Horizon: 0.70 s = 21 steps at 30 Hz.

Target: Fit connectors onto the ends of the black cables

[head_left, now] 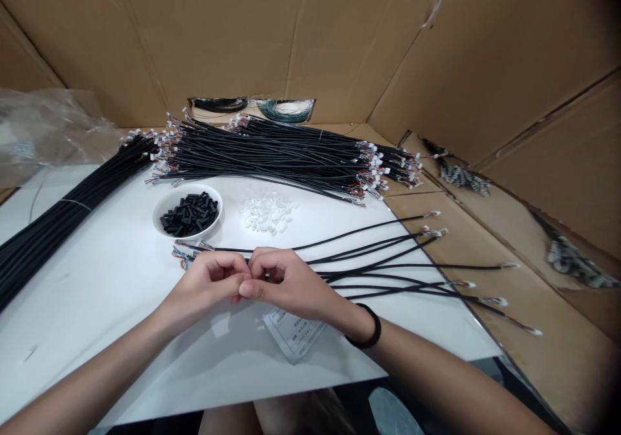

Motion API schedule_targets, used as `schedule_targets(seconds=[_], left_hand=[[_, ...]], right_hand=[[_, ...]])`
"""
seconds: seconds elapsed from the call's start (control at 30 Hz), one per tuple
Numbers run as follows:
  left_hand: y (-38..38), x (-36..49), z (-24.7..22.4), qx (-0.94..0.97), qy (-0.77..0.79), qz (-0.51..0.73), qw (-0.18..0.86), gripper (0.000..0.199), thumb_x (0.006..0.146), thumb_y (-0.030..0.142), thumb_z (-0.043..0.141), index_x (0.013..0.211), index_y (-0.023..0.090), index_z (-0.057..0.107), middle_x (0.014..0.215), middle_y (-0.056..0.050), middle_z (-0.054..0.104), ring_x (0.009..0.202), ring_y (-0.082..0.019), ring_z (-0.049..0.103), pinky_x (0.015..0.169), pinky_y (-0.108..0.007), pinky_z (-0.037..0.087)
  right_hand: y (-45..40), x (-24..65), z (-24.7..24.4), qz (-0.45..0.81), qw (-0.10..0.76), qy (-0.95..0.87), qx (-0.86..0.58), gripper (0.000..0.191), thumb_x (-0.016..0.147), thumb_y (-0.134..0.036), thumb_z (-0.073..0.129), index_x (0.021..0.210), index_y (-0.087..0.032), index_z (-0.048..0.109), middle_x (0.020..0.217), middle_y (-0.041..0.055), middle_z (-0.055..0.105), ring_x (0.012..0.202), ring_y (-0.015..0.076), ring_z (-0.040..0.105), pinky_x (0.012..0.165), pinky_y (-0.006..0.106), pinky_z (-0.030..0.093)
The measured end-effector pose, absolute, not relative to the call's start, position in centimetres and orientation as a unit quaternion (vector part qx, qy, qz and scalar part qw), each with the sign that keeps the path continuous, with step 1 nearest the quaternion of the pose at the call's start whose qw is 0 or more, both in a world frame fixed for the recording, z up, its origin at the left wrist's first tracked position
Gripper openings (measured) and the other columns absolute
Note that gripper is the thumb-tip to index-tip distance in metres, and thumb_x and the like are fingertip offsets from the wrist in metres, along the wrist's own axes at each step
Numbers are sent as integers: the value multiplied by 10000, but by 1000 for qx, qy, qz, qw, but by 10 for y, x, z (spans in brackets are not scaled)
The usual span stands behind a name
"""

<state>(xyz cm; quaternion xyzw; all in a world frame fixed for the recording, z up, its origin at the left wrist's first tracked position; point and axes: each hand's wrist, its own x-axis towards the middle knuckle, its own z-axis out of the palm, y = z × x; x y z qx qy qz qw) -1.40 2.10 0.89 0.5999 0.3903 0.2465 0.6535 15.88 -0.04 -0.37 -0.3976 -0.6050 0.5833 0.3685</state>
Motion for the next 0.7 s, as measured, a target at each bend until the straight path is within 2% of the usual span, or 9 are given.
schedule_targets(seconds=[0.23, 0.43, 0.57, 0.7], left_hand=[[22, -16, 6, 599, 378, 254, 658, 224, 757, 250, 632, 577, 130, 571, 531, 28, 516, 545, -89, 444, 531, -193, 337], [25, -21, 0, 591, 355, 266, 673, 212, 806, 245, 644, 633, 127, 616, 542, 32, 527, 549, -80, 456, 545, -187, 342], [25, -24, 0, 563, 337, 286, 698, 205, 835, 272, 656, 684, 132, 648, 625, 16, 580, 563, -76, 484, 567, -188, 376], [25, -25, 4, 545, 327, 299, 712, 203, 821, 286, 680, 693, 130, 656, 658, 7, 588, 567, -78, 492, 562, -190, 393]], right_hand=[[-2, 158, -2, 581, 370, -601, -405, 430, 700, -485, 772, 579, -150, 531, 681, -23, 491, 599, 87, 411, 544, 236, 321], [1, 161, -3, 618, 378, -578, -376, 371, 713, -457, 768, 639, -141, 587, 722, -2, 542, 636, 108, 491, 597, 259, 390], [4, 165, -2, 640, 395, -569, -332, 281, 732, -379, 770, 722, -128, 643, 788, 15, 584, 707, 119, 557, 664, 268, 434], [5, 167, 0, 654, 402, -560, -311, 216, 745, -311, 767, 742, -125, 657, 800, 10, 591, 643, 85, 545, 592, 231, 432]])
